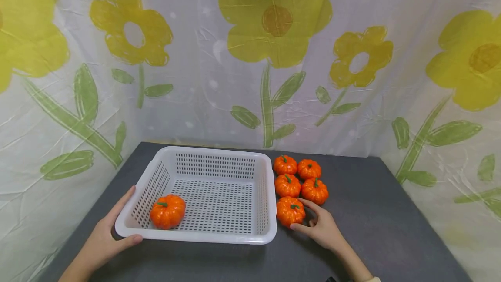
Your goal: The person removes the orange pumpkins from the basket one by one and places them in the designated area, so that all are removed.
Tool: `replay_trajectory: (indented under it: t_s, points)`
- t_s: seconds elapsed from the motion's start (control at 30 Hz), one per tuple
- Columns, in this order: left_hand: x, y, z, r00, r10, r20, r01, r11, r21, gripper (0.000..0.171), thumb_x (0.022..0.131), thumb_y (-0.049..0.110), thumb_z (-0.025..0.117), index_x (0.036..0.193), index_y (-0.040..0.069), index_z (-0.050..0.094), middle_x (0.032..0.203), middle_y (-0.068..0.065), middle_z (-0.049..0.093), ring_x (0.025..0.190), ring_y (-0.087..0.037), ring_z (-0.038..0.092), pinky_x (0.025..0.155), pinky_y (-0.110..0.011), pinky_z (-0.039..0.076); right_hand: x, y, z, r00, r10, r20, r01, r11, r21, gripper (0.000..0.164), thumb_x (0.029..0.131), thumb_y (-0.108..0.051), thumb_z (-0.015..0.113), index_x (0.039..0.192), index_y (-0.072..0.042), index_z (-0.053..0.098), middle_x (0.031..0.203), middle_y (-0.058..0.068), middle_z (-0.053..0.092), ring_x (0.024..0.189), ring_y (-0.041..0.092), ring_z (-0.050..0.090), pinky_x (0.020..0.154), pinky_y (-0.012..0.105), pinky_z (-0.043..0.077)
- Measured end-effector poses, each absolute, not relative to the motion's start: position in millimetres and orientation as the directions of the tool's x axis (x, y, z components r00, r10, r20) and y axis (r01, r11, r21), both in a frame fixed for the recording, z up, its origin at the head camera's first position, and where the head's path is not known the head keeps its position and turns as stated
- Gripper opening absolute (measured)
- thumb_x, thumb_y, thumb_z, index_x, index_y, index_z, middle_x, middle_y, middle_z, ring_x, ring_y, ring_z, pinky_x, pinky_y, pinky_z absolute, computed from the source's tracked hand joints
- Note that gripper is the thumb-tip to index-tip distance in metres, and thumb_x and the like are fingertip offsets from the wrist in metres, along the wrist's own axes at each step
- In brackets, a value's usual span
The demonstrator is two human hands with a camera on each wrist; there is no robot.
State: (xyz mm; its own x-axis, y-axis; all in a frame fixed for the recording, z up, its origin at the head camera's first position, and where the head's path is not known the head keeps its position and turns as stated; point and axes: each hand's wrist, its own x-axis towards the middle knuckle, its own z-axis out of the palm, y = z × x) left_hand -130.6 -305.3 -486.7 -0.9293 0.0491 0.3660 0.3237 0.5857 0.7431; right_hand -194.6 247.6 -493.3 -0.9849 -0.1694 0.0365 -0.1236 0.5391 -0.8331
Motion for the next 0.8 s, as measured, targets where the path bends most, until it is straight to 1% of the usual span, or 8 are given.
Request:
replay_trajectory:
  t_s: [0.1,0.2,0.33,0.4,0.47,0.53,0.7,0.8]
  points:
    - [-130.0,-304.9,-486.5,-0.927,0.051,0.373,0.331,0.581,0.743,0.114,0.076,0.011,0.089,0.17,0.026,0.026,0.151,0.045,0.029,0.12,0.02,0.038,0.098,0.001,0.023,-195.0,247.6,-493.7,-0.984,-0.174,0.03,-0.121,0.543,-0.831,0.078,0.08,-0.027,0.095,0.149,-0.013,0.06,0.097,0.006,0.066,0.042,0.005,0.03,0.046,0.02,0.031]
    - [-129.5,-304.8,-484.9,-0.929,0.05,0.368,0.327,0.579,0.747,0.114,0.077,0.011,0.089,0.17,0.027,0.025,0.151,0.045,0.029,0.12,0.019,0.039,0.097,0.001,0.024,-195.2,248.2,-493.2,-0.983,-0.182,0.019,-0.116,0.541,-0.833,0.08,0.08,-0.029,0.094,0.15,-0.012,0.058,0.067,-0.002,0.048,0.042,0.005,0.029,0.046,0.02,0.031]
    - [-129.8,-305.1,-483.4,-0.934,0.045,0.355,0.312,0.588,0.746,0.114,0.078,0.012,0.089,0.171,0.028,0.024,0.15,0.046,0.028,0.119,0.019,0.038,0.097,0.0,0.024,-194.7,248.9,-491.7,-0.982,-0.19,0.025,-0.122,0.521,-0.845,0.081,0.081,-0.028,0.094,0.152,-0.012,0.057,0.057,-0.004,0.034,0.042,0.004,0.029,0.045,0.02,0.031]
    - [-129.8,-305.2,-483.4,-0.935,0.043,0.352,0.308,0.59,0.746,0.114,0.078,0.013,0.089,0.171,0.029,0.024,0.15,0.047,0.028,0.119,0.02,0.038,0.096,0.001,0.024,-194.0,248.6,-490.8,-0.98,-0.191,0.052,-0.143,0.502,-0.853,0.08,0.081,-0.027,0.094,0.151,-0.012,0.057,0.066,-0.002,0.051,0.042,0.004,0.029,0.044,0.022,0.032]
    - [-129.8,-305.2,-483.5,-0.933,0.045,0.356,0.313,0.587,0.747,0.114,0.078,0.013,0.089,0.171,0.028,0.024,0.15,0.046,0.028,0.12,0.02,0.038,0.097,0.001,0.024,-193.8,248.3,-489.9,-0.98,-0.185,0.076,-0.159,0.491,-0.856,0.08,0.08,-0.026,0.094,0.15,-0.012,0.058,0.072,0.005,0.056,0.042,0.002,0.029,0.044,0.021,0.032]
    - [-129.6,-305.0,-483.6,-0.932,0.047,0.361,0.319,0.581,0.749,0.114,0.078,0.012,0.088,0.171,0.028,0.025,0.151,0.046,0.028,0.121,0.02,0.037,0.097,0.001,0.023,-193.6,247.8,-488.4,-0.979,-0.179,0.101,-0.177,0.483,-0.858,0.079,0.08,-0.025,0.094,0.149,-0.012,0.059,0.096,0.01,0.068,0.042,0.002,0.029,0.044,0.022,0.033]
    - [-130.0,-304.7,-484.4,-0.935,0.045,0.353,0.311,0.582,0.751,0.113,0.079,0.012,0.088,0.171,0.028,0.024,0.151,0.046,0.027,0.122,0.021,0.035,0.098,0.001,0.022,-194.4,247.1,-484.7,-0.977,-0.168,0.132,-0.198,0.474,-0.858,0.078,0.08,-0.023,0.094,0.149,-0.012,0.059,0.134,0.012,0.068,0.042,0.001,0.029,0.043,0.022,0.033]
    - [-130.2,-305.4,-484.5,-0.937,0.043,0.347,0.306,0.585,0.751,0.113,0.079,0.012,0.088,0.171,0.029,0.024,0.15,0.046,0.028,0.122,0.021,0.036,0.097,0.001,0.023,-195.4,246.1,-482.0,-0.973,-0.167,0.158,-0.219,0.462,-0.859,0.076,0.081,-0.021,0.093,0.148,-0.011,0.059,0.134,0.012,0.068,0.041,0.0,0.03,0.043,0.022,0.034]
